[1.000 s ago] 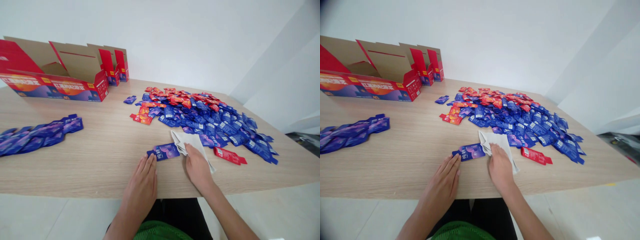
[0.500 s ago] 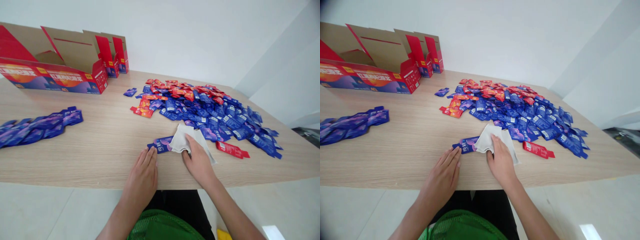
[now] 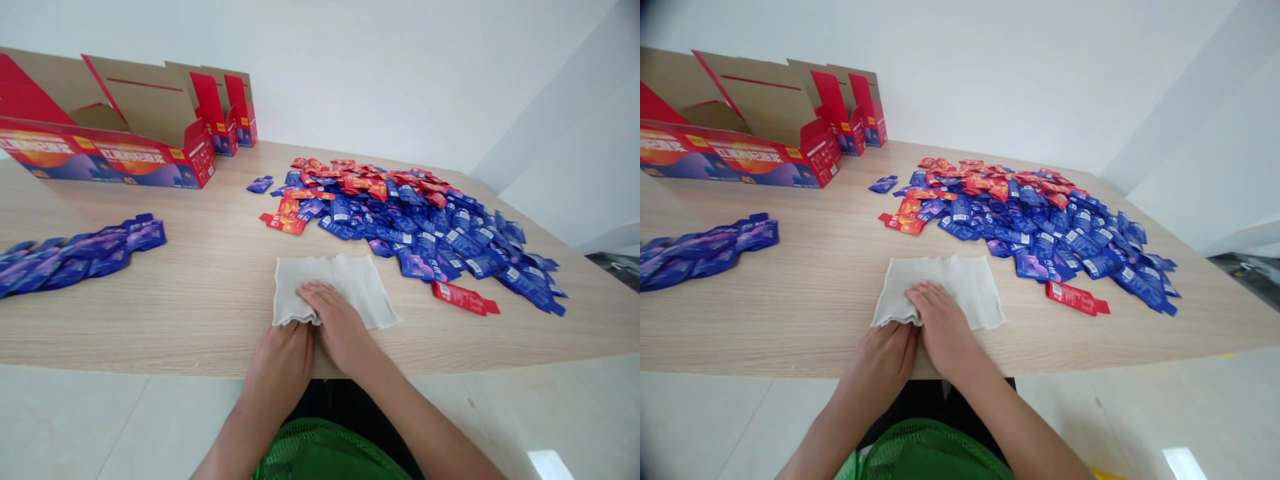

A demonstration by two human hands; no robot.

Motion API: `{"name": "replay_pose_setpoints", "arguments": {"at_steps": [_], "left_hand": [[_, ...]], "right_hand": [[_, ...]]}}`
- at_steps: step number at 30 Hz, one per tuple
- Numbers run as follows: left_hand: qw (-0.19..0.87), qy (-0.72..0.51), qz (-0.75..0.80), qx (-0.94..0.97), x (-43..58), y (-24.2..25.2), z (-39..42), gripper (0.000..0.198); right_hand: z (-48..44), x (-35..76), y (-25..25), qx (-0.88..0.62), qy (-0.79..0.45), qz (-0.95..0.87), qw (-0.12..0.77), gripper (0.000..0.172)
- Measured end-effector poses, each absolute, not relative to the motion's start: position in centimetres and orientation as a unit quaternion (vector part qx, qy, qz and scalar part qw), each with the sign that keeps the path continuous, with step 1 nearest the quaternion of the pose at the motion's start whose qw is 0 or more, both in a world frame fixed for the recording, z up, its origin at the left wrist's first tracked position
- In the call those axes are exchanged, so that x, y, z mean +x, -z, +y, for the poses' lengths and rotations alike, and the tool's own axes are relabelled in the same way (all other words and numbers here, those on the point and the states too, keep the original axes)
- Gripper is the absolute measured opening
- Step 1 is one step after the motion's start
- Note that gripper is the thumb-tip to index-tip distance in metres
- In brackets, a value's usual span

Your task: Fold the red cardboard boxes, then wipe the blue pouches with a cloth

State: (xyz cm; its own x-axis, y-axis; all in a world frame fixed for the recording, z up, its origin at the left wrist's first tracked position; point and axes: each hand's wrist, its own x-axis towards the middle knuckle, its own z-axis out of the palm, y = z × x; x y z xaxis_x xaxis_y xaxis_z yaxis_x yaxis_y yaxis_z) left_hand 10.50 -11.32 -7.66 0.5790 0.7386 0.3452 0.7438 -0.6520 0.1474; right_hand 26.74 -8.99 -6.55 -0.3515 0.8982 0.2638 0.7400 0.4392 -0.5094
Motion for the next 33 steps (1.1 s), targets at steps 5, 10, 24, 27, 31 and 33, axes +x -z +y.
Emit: {"name": "replay_pose_setpoints", "arguments": {"at_steps": [5,10,24,27,31,33], "left_hand": [[0.052,0.229,-0.42,-0.877,10.5,8.6,-11.2,0.046],[0.07,0.237,-0.425,-0.871,10.6,9.1,-11.1,0.049],[0.053,0.249,-0.432,-0.865,10.5,10.0,-11.1,0.054],[0.063,0.256,-0.432,-0.862,10.5,10.1,-11.1,0.055],[0.106,0.241,-0.406,-0.875,10.2,9.8,-11.2,0.056],[0.127,0.224,-0.392,-0.883,10.1,9.8,-11.2,0.056]], "right_hand": [[-9.3,33.4,7.7,-0.637,-0.084,-0.723,0.255,0.077],[-10.1,33.2,5.7,-0.663,-0.071,-0.671,0.326,0.077],[-9.8,35.2,7.2,-0.688,-0.066,-0.668,0.275,0.077],[-10.0,32.0,5.9,-0.659,-0.095,-0.66,0.346,0.078],[-9.6,26.1,6.6,-0.513,-0.139,-0.779,0.333,0.083],[-9.2,26.4,7.8,-0.501,-0.145,-0.803,0.289,0.081]]}}
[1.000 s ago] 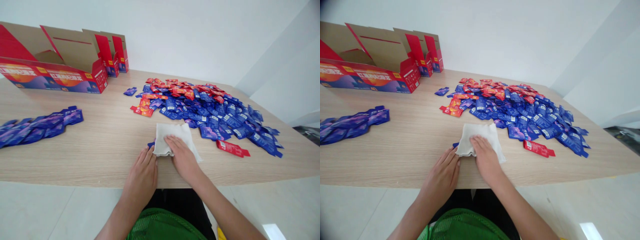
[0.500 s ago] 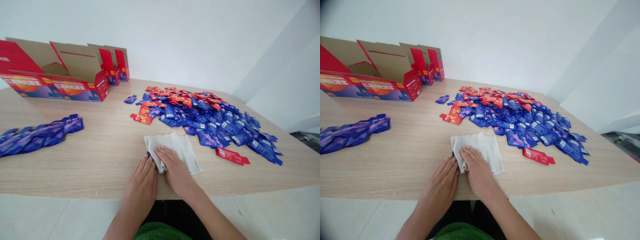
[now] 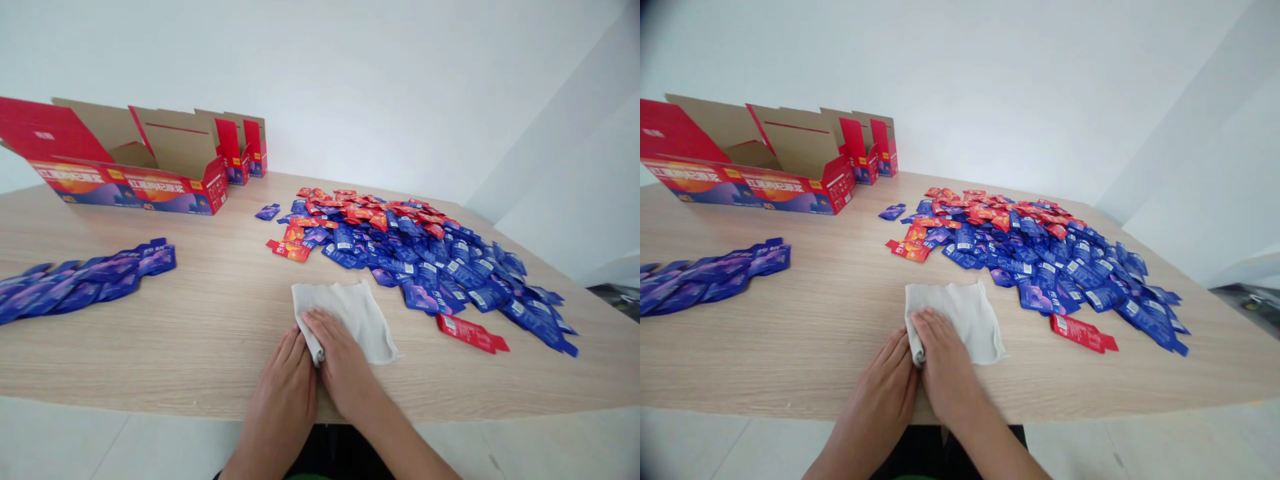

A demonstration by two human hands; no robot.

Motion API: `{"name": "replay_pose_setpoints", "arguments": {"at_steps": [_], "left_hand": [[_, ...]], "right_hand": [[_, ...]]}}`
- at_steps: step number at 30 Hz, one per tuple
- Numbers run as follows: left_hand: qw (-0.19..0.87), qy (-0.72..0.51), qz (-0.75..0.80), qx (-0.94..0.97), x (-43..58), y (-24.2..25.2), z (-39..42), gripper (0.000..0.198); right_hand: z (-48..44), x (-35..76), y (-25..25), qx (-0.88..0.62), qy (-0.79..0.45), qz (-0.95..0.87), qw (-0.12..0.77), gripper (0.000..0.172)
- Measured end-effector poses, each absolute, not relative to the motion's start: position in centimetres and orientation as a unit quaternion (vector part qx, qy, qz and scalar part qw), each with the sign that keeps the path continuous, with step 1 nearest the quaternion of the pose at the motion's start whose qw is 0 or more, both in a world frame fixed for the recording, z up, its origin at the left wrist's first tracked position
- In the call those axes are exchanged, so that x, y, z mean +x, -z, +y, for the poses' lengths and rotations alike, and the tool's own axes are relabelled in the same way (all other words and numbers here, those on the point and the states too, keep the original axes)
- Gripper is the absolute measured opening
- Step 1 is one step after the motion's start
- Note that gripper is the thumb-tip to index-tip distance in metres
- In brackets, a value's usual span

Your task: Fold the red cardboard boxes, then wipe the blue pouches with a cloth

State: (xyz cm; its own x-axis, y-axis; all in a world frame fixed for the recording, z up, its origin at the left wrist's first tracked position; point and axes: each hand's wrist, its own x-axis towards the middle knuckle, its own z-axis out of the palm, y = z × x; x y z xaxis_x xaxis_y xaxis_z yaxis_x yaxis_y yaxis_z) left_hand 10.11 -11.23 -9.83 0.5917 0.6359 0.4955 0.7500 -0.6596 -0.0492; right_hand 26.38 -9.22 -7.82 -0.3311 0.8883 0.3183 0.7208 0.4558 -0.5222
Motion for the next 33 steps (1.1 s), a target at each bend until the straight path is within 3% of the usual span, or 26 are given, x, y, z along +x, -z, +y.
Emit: {"name": "replay_pose_setpoints", "arguments": {"at_steps": [3,8,12,15,18,24,28,33], "left_hand": [[0.139,0.223,-0.405,-0.876,10.2,10.0,-11.3,0.053],[0.126,0.237,-0.424,-0.865,10.5,10.4,-11.3,0.055],[0.114,0.241,-0.429,-0.863,10.4,10.6,-11.2,0.059],[0.124,0.248,-0.409,-0.869,10.1,10.8,-11.0,0.062],[0.118,0.257,-0.408,-0.868,10.0,10.8,-10.8,0.066],[0.137,0.267,-0.409,-0.862,10.4,10.5,-11.0,0.063],[0.143,0.26,-0.405,-0.865,10.2,10.6,-11.0,0.059],[0.15,0.246,-0.387,-0.876,9.7,10.8,-10.8,0.059]], "right_hand": [[-9.0,30.9,9.1,-0.554,-0.108,-0.781,0.268,0.086],[-9.1,35.3,7.6,-0.646,-0.099,-0.7,0.288,0.08],[-9.1,29.5,6.7,-0.584,-0.114,-0.715,0.367,0.09],[-8.7,26.4,7.9,-0.498,-0.118,-0.799,0.316,0.086],[-8.3,28.8,9.3,-0.519,-0.1,-0.804,0.272,0.088],[-8.8,34.5,8.2,-0.642,-0.082,-0.701,0.298,0.086],[-9.0,28.5,7.6,-0.56,-0.14,-0.729,0.368,0.093],[-8.0,27.6,9.3,-0.538,-0.124,-0.781,0.291,0.084]]}}
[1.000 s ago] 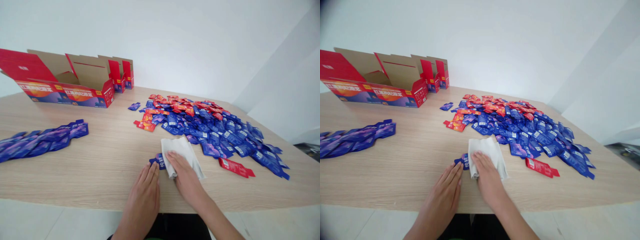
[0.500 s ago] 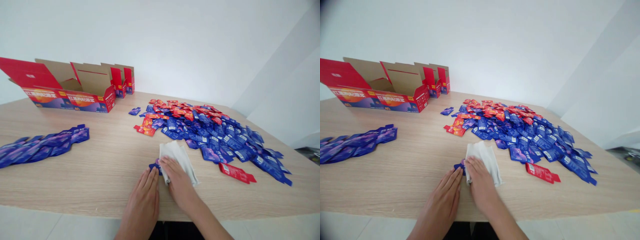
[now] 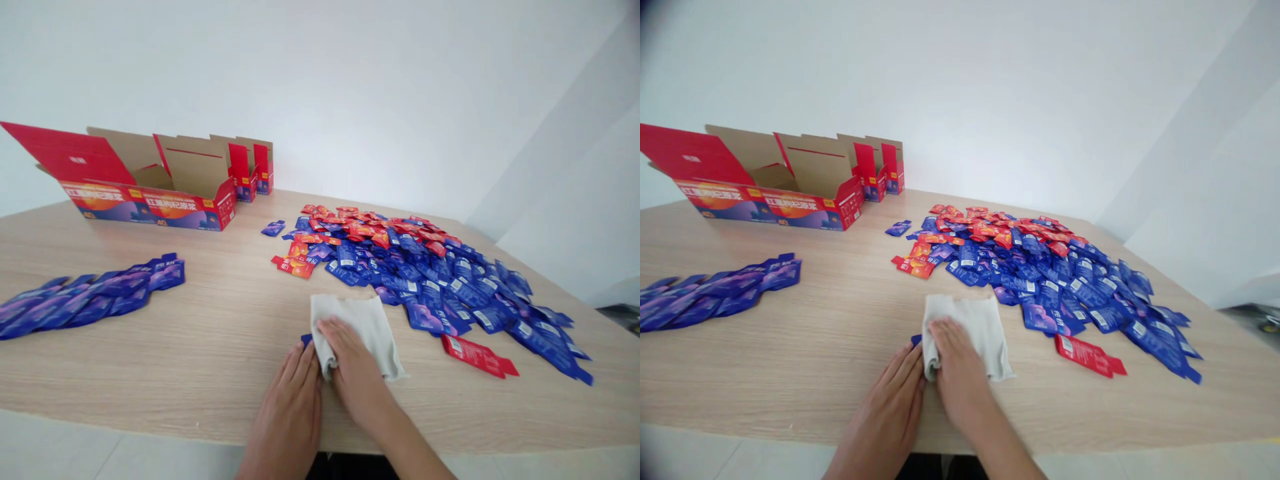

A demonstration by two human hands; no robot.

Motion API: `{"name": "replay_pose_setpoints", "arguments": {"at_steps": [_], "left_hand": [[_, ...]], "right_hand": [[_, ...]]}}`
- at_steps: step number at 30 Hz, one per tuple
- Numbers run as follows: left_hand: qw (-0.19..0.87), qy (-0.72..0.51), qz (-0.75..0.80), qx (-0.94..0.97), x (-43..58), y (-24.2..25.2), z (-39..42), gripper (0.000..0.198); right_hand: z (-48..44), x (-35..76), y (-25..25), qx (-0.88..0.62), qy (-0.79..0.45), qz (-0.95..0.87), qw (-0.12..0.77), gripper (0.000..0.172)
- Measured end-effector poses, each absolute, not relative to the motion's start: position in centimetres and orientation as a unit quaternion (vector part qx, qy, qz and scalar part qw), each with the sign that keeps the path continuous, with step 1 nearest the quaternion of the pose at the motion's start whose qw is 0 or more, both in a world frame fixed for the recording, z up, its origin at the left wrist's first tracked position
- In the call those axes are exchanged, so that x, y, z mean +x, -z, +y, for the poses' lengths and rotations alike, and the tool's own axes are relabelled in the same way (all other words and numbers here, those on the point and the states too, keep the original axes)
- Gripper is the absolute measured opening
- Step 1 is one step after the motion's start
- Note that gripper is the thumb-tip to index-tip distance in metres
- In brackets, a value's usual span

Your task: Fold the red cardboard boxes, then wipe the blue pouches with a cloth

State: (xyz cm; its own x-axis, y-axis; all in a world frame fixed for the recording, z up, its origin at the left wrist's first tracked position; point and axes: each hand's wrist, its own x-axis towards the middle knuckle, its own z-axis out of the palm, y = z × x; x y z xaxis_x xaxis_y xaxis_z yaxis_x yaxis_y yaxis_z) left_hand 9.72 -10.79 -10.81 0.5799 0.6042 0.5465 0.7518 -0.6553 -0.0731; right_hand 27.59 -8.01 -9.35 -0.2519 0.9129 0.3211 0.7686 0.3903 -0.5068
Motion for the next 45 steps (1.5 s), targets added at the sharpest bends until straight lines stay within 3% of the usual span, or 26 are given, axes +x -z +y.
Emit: {"name": "replay_pose_setpoints", "arguments": {"at_steps": [7,11,14,20,24,28,32,35,40,45], "left_hand": [[0.122,0.25,-0.419,-0.864,10.1,10.9,-11.2,0.064],[0.148,0.235,-0.412,-0.868,10.1,10.4,-11.2,0.061],[0.16,0.209,-0.395,-0.88,9.9,10.0,-11.1,0.059],[0.16,0.203,-0.414,-0.873,10.2,10.3,-11.4,0.061],[0.149,0.221,-0.417,-0.869,10.3,10.6,-11.2,0.063],[0.141,0.225,-0.403,-0.876,10.0,10.7,-11.0,0.066],[0.159,0.222,-0.398,-0.876,9.9,11.0,-10.9,0.068],[0.18,0.254,-0.397,-0.863,10.0,11.7,-10.6,0.068],[0.2,0.284,-0.376,-0.859,9.5,12.7,-9.8,0.072],[0.227,0.275,-0.37,-0.858,9.6,12.4,-9.7,0.068]], "right_hand": [[-8.9,34.5,7.7,-0.668,-0.083,-0.678,0.296,0.076],[-8.7,29.1,7.7,-0.57,-0.127,-0.734,0.347,0.086],[-8.1,27.9,9.1,-0.505,-0.114,-0.8,0.303,0.08],[-8.2,34.4,8.9,-0.656,-0.061,-0.696,0.286,0.071],[-9.1,31.1,7.9,-0.611,-0.11,-0.71,0.332,0.086],[-9.0,28.4,9.0,-0.505,-0.107,-0.809,0.281,0.084],[-8.6,31.9,10.1,-0.604,-0.025,-0.756,0.252,0.078],[-8.6,32.6,10.0,-0.658,0.017,-0.694,0.29,0.073],[-8.3,28.5,8.8,-0.629,0.035,-0.669,0.394,0.089],[-8.0,30.8,5.7,-0.683,-0.049,-0.591,0.427,0.071]]}}
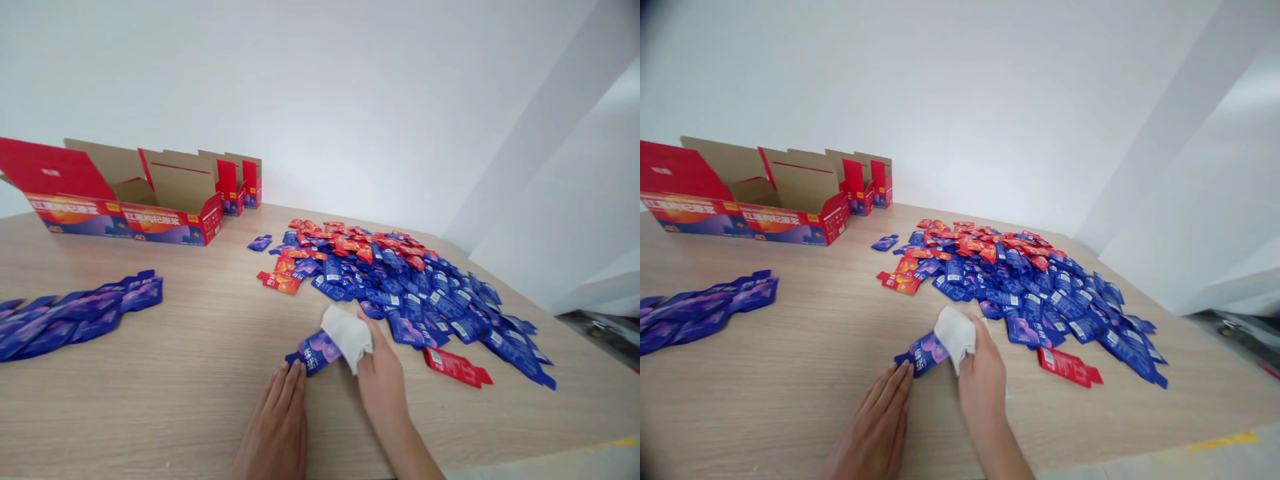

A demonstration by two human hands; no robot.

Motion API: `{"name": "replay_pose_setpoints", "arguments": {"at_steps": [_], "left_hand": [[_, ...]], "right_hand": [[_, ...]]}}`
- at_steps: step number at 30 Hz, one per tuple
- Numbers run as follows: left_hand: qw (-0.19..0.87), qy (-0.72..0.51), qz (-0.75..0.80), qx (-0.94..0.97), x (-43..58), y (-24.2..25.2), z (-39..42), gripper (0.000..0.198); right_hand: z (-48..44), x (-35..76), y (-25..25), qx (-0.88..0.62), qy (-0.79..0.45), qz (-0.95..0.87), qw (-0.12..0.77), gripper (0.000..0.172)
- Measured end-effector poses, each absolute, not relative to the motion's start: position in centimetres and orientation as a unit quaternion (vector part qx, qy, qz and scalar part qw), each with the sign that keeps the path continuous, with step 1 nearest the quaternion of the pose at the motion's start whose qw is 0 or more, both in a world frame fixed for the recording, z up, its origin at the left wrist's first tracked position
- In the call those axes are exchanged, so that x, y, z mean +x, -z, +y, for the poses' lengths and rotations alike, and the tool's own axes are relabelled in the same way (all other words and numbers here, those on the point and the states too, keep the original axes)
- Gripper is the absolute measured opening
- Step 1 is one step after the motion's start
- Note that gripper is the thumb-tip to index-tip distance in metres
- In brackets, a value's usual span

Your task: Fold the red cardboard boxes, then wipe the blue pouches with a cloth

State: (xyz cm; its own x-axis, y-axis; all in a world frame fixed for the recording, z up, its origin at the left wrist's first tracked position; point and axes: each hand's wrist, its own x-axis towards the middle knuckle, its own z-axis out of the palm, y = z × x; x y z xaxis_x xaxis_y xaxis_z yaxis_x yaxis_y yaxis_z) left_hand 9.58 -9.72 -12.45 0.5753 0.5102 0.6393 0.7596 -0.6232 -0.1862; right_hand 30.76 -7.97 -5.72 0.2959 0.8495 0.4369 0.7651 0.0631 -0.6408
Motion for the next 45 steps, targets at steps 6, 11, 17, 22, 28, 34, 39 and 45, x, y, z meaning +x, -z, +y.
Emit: {"name": "replay_pose_setpoints", "arguments": {"at_steps": [6,11,17,22,28,34,39,45], "left_hand": [[0.218,0.273,-0.381,-0.856,9.7,12.5,-9.9,0.063],[0.213,0.259,-0.368,-0.867,9.4,12.2,-10.0,0.062],[0.173,0.27,-0.409,-0.854,10.3,12.0,-10.7,0.068],[0.128,0.267,-0.416,-0.86,9.9,11.8,-10.7,0.07],[0.21,0.232,-0.385,-0.868,9.8,10.8,-10.5,0.056],[0.225,0.244,-0.402,-0.853,10.3,10.9,-10.5,0.057],[0.217,0.238,-0.385,-0.865,9.9,10.5,-10.6,0.061],[0.239,0.239,-0.384,-0.859,10.1,10.4,-11.0,0.051]], "right_hand": [[-8.8,28.5,7.6,-0.58,-0.052,-0.712,0.393,0.083],[-7.8,28.5,9.6,-0.532,-0.068,-0.8,0.268,0.078],[-8.0,35.1,5.8,-0.702,-0.023,-0.651,0.287,0.065],[-8.9,29.6,6.0,-0.564,-0.048,-0.736,0.371,0.084],[-7.3,30.6,9.4,-0.554,-0.073,-0.788,0.257,0.08],[-8.5,34.4,8.4,-0.672,-0.016,-0.672,0.311,0.075],[-9.0,27.7,9.6,-0.51,-0.063,-0.785,0.346,0.088],[-8.5,31.8,11.2,-0.58,-0.024,-0.763,0.282,0.085]]}}
